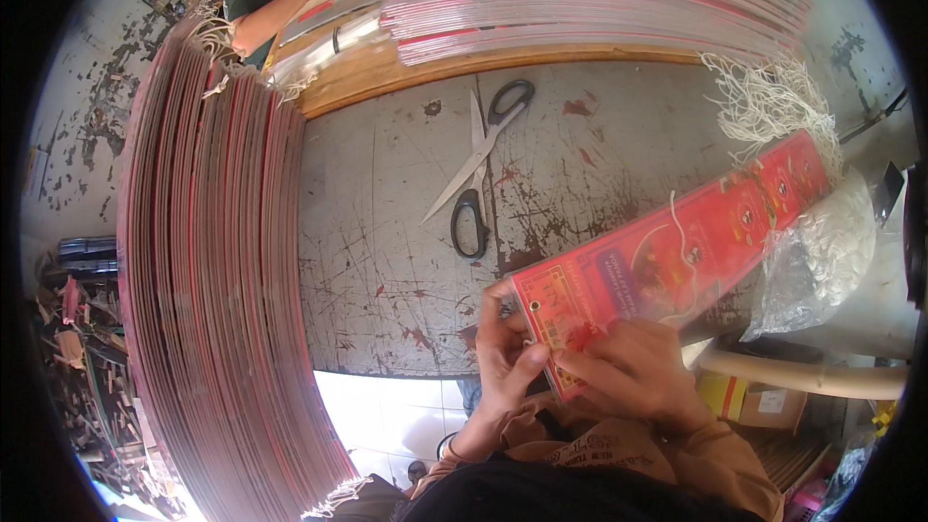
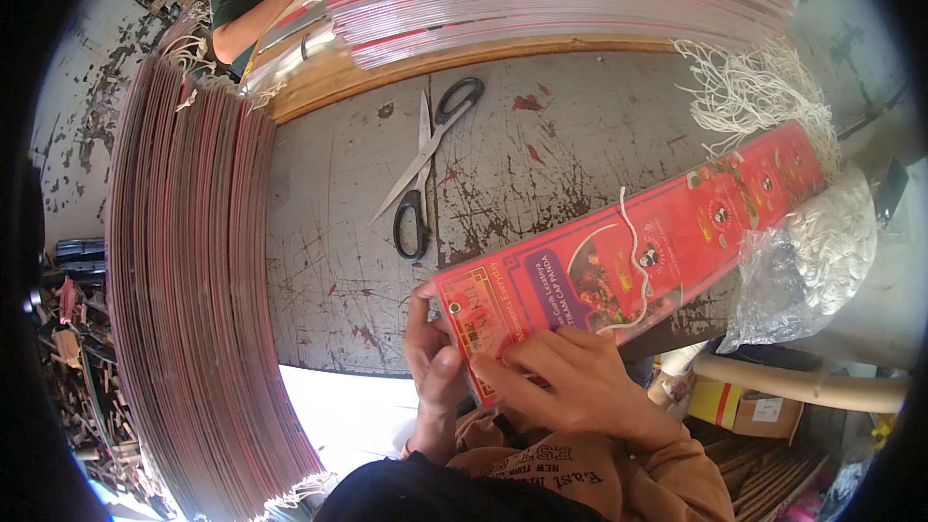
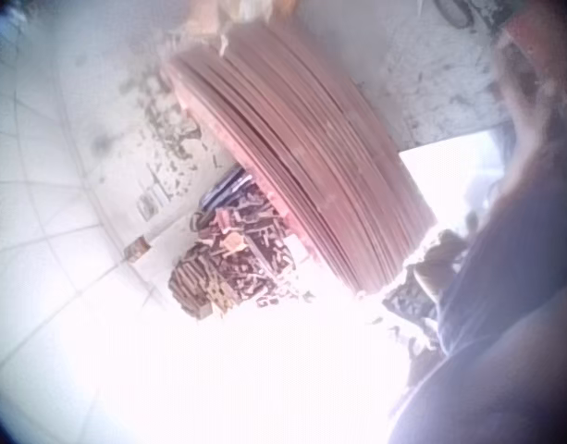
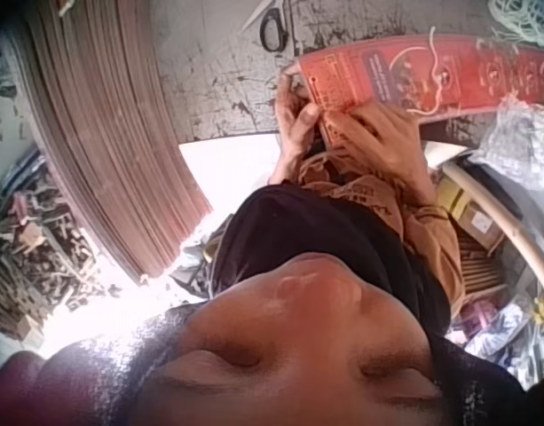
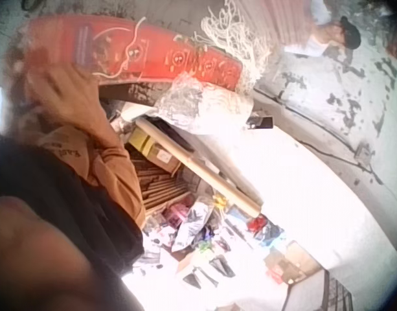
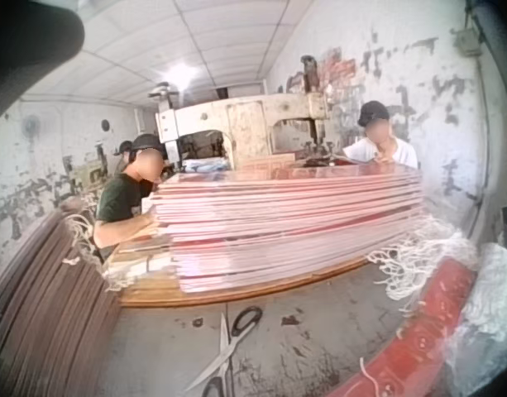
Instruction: The person ties white strings around stacks of red rectangular packages using their hands. They then move the tied stacks to the floor, sit down to organize them, and later return to the table to cut strings and tie more packages.
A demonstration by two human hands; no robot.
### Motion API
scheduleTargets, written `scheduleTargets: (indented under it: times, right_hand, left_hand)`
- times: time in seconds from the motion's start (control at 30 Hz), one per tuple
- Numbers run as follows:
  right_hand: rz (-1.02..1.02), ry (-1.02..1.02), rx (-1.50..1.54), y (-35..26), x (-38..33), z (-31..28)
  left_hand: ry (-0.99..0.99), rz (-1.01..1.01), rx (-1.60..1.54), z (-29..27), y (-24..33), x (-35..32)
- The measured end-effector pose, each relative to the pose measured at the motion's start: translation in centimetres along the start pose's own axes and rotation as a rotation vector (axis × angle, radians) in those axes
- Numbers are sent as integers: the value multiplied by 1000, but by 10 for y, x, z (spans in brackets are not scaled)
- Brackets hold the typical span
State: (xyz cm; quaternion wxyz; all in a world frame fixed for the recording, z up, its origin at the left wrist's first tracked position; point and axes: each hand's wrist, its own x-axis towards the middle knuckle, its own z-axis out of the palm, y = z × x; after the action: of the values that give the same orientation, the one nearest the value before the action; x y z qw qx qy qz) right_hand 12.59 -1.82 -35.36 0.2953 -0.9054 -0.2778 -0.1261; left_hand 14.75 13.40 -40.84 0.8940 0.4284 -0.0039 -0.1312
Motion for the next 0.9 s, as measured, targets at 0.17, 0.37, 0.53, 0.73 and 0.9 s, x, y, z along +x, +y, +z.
scheduleTargets:
  times: [0.17,0.37,0.53,0.73,0.9]
  right_hand:
    - [122,-177,97,4,2,-9]
    - [217,-407,87,33,-18,-73]
    - [114,102,758,55,-37,-80]
    - [386,713,1844,67,-44,-79]
    - [202,828,2179,79,-37,-90]
  left_hand:
    - [47,-25,147,-13,-5,-3]
    - [98,13,198,-11,-5,-5]
    - [48,31,178,-8,-1,-5]
    - [80,76,254,-16,-6,-6]
    - [95,72,312,-11,-2,-5]
